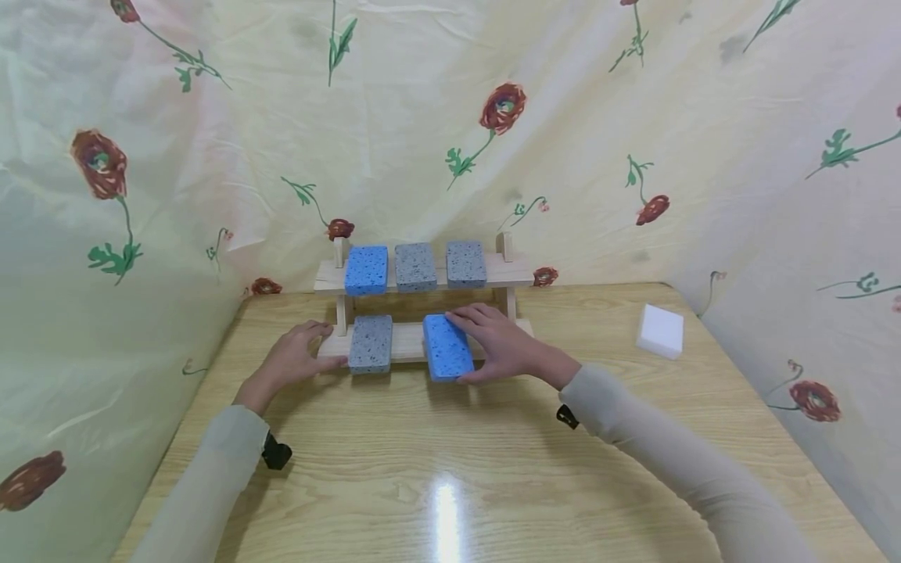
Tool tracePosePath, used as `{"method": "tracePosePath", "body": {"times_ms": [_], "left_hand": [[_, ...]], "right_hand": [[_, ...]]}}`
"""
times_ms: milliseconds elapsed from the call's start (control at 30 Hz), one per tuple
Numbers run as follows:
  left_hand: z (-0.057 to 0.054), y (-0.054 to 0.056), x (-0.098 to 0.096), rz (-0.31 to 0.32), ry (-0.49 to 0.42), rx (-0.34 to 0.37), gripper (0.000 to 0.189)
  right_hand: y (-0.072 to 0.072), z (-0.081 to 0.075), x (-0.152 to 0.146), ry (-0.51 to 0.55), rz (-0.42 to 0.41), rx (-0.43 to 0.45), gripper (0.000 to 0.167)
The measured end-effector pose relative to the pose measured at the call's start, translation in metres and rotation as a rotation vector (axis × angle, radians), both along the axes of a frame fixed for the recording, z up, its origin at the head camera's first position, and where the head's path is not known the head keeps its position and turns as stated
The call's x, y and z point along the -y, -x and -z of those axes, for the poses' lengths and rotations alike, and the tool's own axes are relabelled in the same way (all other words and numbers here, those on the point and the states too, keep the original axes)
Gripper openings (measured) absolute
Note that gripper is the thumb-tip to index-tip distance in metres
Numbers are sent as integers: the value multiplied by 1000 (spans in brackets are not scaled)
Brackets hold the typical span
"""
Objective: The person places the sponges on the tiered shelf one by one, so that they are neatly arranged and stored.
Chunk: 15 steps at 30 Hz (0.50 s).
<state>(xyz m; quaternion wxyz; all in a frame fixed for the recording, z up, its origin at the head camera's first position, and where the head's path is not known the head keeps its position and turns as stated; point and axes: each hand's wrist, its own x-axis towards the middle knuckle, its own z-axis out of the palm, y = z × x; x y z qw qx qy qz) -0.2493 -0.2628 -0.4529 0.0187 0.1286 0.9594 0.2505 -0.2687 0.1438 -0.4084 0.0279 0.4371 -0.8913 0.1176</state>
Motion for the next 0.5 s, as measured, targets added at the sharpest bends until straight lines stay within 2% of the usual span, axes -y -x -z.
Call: {"method": "tracePosePath", "body": {"times_ms": [500], "left_hand": [[0,-1,1,10,-2,-13,85]], "right_hand": [[1,2,12,1,14,24,110]]}}
